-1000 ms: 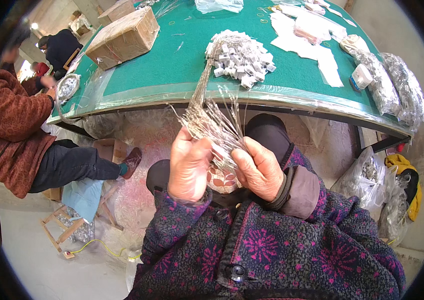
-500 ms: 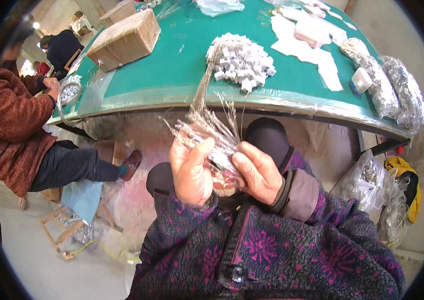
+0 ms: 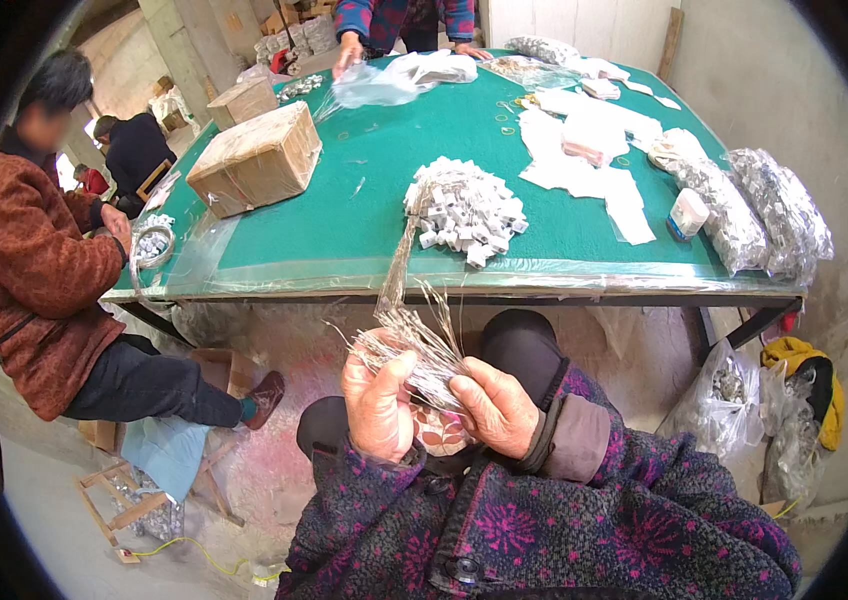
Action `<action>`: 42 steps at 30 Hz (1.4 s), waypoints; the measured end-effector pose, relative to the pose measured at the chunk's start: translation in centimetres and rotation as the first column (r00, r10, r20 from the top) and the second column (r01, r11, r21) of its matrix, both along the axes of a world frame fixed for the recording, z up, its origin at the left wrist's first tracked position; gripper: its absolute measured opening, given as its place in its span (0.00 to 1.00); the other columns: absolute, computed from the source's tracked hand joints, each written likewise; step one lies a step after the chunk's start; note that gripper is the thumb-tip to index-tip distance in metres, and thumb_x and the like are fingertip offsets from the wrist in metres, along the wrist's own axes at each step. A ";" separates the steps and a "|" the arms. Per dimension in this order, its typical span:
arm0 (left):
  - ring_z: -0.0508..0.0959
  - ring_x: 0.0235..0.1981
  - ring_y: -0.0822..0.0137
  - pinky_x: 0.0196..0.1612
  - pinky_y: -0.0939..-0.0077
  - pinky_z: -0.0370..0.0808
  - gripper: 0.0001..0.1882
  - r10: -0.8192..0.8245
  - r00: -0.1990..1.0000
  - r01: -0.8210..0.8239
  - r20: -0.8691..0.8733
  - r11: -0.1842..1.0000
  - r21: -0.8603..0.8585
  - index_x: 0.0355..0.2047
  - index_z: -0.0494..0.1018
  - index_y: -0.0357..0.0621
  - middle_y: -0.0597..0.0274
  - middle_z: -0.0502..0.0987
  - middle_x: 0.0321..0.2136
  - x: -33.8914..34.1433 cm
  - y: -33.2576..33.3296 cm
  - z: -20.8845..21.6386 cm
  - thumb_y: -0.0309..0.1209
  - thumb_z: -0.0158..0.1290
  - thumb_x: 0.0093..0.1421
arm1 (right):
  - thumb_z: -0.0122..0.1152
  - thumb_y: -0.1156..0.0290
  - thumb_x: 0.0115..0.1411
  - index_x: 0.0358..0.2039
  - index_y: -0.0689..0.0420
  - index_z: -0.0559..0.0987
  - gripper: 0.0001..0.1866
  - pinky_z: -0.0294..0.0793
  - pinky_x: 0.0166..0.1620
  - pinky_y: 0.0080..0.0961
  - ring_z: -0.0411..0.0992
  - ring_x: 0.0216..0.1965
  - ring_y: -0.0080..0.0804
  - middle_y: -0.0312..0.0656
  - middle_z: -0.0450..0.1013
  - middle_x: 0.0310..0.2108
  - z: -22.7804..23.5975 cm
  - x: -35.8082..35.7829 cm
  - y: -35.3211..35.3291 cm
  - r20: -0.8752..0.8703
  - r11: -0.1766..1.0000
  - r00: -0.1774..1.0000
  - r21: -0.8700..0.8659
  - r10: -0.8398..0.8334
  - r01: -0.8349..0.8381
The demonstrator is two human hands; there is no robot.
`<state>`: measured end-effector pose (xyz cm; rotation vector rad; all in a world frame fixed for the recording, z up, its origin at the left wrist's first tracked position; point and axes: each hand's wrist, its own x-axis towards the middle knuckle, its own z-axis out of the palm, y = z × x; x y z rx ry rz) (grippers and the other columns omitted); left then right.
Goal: The person gathers and aligns bundles of thin wires, secures them with rubber bands, and places the bundles into plastic bags. The person also handles small white plastic components on the table and organizes the finished wire bundles.
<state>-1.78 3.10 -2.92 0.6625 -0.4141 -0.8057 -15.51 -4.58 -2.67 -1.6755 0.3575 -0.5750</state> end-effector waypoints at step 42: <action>0.73 0.36 0.68 0.43 0.69 0.73 0.09 -0.114 0.990 0.084 -0.077 0.943 -0.322 0.41 0.70 0.45 0.66 0.72 0.32 4.9 0.7 0.9 0.33 0.53 0.64 | 0.42 0.65 0.71 0.34 0.55 0.66 0.10 0.52 0.18 0.18 0.53 0.14 0.16 0.28 0.56 0.17 0.6 0.0 0.7 0.041 0.825 0.998 0.561 0.054 -0.068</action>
